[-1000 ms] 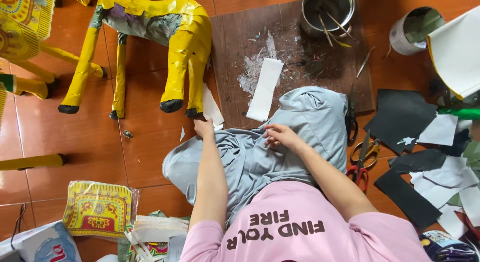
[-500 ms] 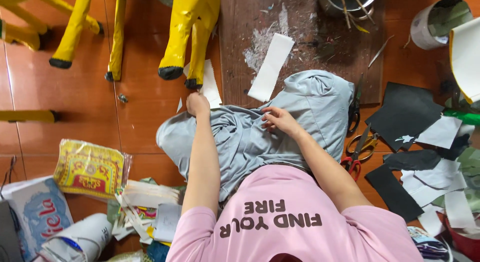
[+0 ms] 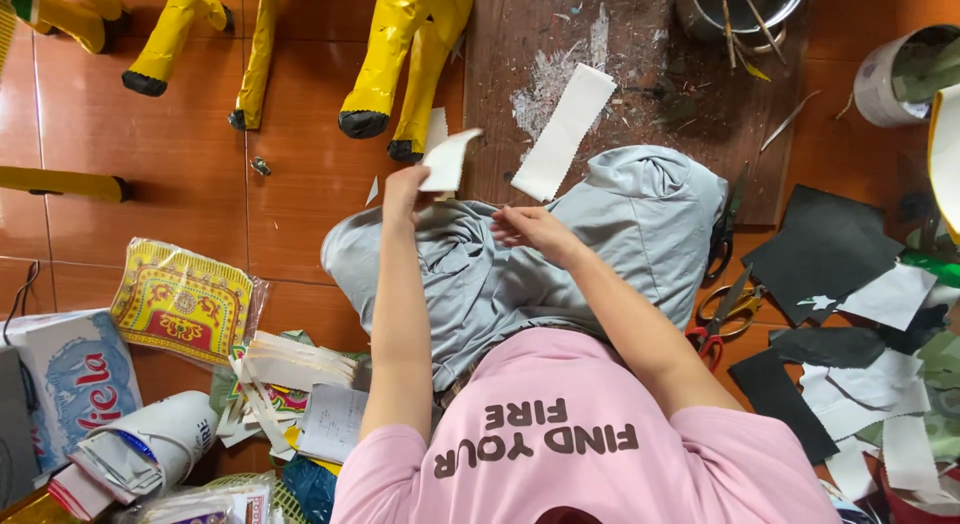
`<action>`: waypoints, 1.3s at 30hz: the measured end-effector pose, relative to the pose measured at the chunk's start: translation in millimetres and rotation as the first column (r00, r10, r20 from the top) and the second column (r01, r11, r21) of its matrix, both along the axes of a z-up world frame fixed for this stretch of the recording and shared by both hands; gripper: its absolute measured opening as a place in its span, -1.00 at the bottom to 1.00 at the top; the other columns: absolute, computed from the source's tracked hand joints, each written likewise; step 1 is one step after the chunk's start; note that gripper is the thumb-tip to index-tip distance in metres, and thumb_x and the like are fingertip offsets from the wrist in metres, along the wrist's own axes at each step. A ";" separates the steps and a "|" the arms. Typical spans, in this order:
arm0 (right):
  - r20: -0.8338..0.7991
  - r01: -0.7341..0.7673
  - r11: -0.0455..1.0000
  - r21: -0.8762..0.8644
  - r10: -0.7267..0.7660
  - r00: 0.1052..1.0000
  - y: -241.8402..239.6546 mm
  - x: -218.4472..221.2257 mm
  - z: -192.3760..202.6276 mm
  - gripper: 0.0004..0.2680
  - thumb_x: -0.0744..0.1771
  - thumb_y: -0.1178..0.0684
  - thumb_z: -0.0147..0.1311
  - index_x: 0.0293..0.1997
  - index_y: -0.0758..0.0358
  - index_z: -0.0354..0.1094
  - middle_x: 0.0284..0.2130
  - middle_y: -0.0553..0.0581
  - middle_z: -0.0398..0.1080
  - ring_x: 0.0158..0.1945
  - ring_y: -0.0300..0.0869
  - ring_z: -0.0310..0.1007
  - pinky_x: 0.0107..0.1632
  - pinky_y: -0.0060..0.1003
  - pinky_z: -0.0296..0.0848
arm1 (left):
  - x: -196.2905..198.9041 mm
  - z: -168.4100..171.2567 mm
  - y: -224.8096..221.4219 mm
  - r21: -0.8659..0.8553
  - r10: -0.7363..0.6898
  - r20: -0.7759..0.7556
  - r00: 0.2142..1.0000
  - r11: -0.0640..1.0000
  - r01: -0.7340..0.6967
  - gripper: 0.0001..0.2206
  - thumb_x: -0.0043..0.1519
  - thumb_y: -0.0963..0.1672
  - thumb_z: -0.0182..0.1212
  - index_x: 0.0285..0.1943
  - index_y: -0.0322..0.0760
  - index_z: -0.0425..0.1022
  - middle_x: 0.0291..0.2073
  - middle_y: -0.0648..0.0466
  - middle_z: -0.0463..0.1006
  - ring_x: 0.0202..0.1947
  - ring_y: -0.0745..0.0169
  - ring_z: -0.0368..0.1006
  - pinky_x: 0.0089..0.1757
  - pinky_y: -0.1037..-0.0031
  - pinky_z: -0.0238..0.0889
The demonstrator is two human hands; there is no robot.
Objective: Applying paper strips and glue to assemble a paper animal figure.
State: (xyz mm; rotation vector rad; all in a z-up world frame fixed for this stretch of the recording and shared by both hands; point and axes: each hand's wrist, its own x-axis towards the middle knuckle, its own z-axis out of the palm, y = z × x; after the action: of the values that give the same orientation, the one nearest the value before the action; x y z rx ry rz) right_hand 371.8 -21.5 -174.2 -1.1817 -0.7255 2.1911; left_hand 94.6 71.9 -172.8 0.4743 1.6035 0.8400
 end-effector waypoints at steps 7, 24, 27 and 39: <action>-0.407 0.228 0.949 -0.217 -0.300 0.863 45.5 -19.1 -0.7 -0.65 0.46 -0.13 -0.25 0.35 0.20 0.22 0.13 0.12 0.44 0.17 -0.09 0.47 0.22 -0.08 0.45 | 58.4 -28.6 -60.5 0.134 -0.405 0.085 0.911 0.910 0.392 -0.87 0.22 -0.17 0.39 -0.24 -0.28 0.50 -0.36 0.07 0.56 -0.40 0.32 0.45 -0.39 0.50 0.32; 0.739 -0.338 0.659 0.673 -0.567 0.364 185.1 232.2 17.5 -0.83 0.43 0.08 0.19 0.17 0.12 0.46 -0.04 0.18 0.50 -0.01 0.06 0.53 0.04 -0.06 0.50 | 91.2 -117.3 -60.4 0.153 -0.040 0.428 0.903 0.988 -0.029 -0.70 0.24 -0.31 0.18 0.15 -0.40 0.36 -0.11 -0.02 0.62 -0.15 0.24 0.57 -0.09 0.44 0.48; 0.563 -0.712 0.514 0.479 -0.802 -0.200 195.2 272.5 9.6 -0.71 0.30 0.12 0.30 0.14 0.09 0.42 -0.04 0.18 0.46 -0.01 0.12 0.51 -0.07 -0.04 0.51 | 100.4 -98.9 -45.6 0.105 -0.011 0.411 0.912 0.994 -0.036 -0.72 0.25 -0.32 0.12 0.15 -0.43 0.37 -0.09 -0.05 0.61 -0.12 0.20 0.58 -0.06 0.41 0.49; 0.796 -0.409 0.770 0.489 -0.586 -0.152 130.8 246.7 54.4 -0.66 0.36 0.16 0.20 0.31 0.17 0.36 -0.19 0.45 0.48 -0.19 0.28 0.52 -0.14 0.12 0.50 | 100.6 -152.6 -33.6 0.292 -0.119 0.415 0.902 0.956 -0.008 -0.65 0.28 -0.31 0.15 0.28 -0.45 0.39 -0.09 0.04 0.61 -0.16 0.36 0.52 -0.08 0.56 0.39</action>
State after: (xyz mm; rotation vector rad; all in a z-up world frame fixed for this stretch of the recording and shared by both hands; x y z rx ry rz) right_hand 618.5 109.3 -119.8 -2.2670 -1.6866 0.0449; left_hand 195.2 38.4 -325.5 0.4965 1.0599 1.0589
